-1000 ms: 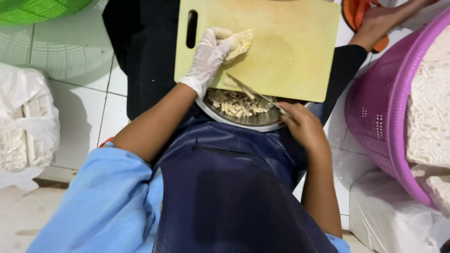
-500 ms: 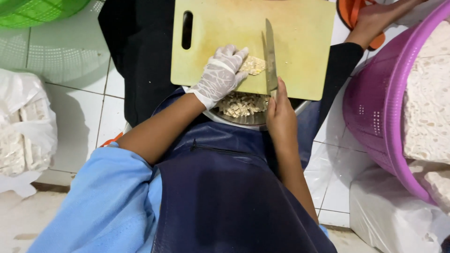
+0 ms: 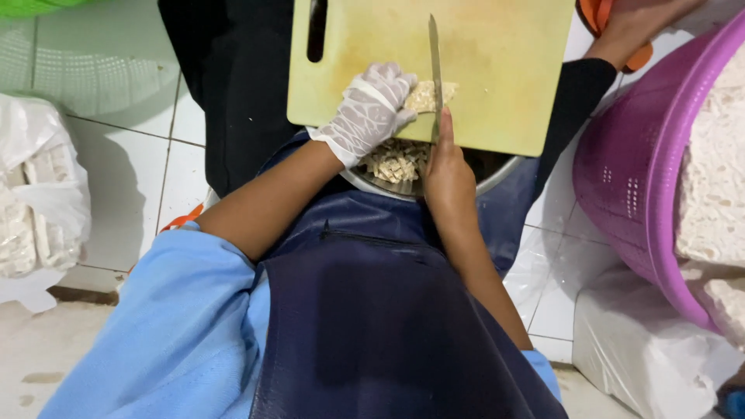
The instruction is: Slicing and dicing blocks of tempeh on a cutting board using a knife for food preparation.
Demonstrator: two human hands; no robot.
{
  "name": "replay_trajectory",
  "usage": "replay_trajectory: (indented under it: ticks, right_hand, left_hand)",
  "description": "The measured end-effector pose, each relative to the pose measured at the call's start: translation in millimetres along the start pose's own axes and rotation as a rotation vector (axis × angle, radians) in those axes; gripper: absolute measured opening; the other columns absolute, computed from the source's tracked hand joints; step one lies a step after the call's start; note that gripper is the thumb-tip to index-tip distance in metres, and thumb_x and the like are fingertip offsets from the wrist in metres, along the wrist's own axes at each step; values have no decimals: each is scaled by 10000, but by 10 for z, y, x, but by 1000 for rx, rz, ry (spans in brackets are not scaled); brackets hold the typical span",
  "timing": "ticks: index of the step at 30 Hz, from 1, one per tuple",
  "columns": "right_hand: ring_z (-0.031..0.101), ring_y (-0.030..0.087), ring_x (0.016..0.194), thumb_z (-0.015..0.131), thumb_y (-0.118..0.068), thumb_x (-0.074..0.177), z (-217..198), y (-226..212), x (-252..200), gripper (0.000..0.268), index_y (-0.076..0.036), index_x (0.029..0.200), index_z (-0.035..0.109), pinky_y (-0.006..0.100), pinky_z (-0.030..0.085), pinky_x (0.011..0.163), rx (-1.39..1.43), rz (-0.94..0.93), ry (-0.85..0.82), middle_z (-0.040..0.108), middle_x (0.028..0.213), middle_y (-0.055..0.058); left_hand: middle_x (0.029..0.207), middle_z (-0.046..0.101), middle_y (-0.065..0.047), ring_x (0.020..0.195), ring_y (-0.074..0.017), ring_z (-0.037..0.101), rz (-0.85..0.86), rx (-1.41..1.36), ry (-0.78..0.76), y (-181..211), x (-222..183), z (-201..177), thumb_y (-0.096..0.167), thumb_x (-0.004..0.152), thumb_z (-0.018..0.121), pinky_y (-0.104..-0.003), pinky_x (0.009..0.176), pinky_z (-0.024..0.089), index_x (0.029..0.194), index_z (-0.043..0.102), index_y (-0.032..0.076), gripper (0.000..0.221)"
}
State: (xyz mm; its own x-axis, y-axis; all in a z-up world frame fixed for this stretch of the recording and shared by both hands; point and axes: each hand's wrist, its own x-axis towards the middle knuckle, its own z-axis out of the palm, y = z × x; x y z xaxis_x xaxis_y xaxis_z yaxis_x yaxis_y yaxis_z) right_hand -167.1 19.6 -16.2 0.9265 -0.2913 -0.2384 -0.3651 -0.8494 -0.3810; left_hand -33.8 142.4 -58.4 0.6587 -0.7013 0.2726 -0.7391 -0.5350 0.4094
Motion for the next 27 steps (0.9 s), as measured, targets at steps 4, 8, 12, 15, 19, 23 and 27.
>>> replay_trajectory:
  ticks: [4, 8, 12, 15, 19, 23, 27]
  right_hand:
    - [603, 377, 735, 365, -198, 961, -93, 80, 63, 547, -235, 1455, 135, 393, 405, 646, 328, 69, -20, 580, 1012, 175]
    - [610, 384, 711, 354, -206, 963, -162, 3, -11, 529, -243, 1453, 156, 397, 411, 616, 336, 90, 30, 647, 947, 212]
    - [614, 371, 693, 381, -179, 963, -143, -98, -18, 537, -256, 1449, 168, 441, 414, 588, 245, 44, 25, 641, 1017, 199]
    - [577, 447, 715, 391, -138, 944, -7, -109, 6, 561, -182, 1449, 150, 509, 410, 538, 77, -30, 10, 513, 1298, 225]
    - [556, 341, 624, 369, -138, 955, -130, -135, 31, 573, -216, 1469, 127, 426, 381, 538, 182, 37, -36, 591, 878, 173]
    - [576, 295, 648, 347, -186, 963, -270, -184, -19, 536, -239, 1461, 155, 369, 392, 597, 343, 109, -38, 590, 805, 123]
    - [566, 319, 610, 371, -174, 970, -189, -198, -2, 541, -234, 1463, 157, 408, 383, 555, 217, 72, -39, 589, 765, 131]
  left_hand:
    - [873, 533, -97, 805, -279, 506, -16, 56, -21, -36, 94, 49, 393, 777, 700, -392, 657, 421, 993, 560, 123, 373]
    - [875, 538, -82, 786, -242, 514, -48, 183, -132, -61, 96, 85, 490, 783, 679, -354, 596, 443, 984, 551, 155, 411]
    - [907, 544, -82, 816, -248, 519, -50, 170, -88, -49, 72, 116, 496, 782, 679, -356, 645, 443, 1018, 569, 145, 437]
    - [897, 541, -85, 822, -267, 513, -64, 81, -78, -62, 59, 96, 430, 774, 700, -378, 652, 427, 1040, 583, 145, 407]
    - [903, 535, -94, 816, -260, 517, -46, 106, -108, -59, 71, 31, 410, 812, 684, -373, 655, 450, 1073, 556, 111, 417]
    - [957, 545, -114, 855, -288, 525, -38, 53, -96, -143, 54, 142, 360, 799, 685, -397, 693, 456, 1177, 547, 134, 462]
    - [885, 539, -88, 803, -270, 523, -48, 66, -81, -134, 70, 156, 364, 780, 703, -386, 659, 442, 1028, 565, 140, 362]
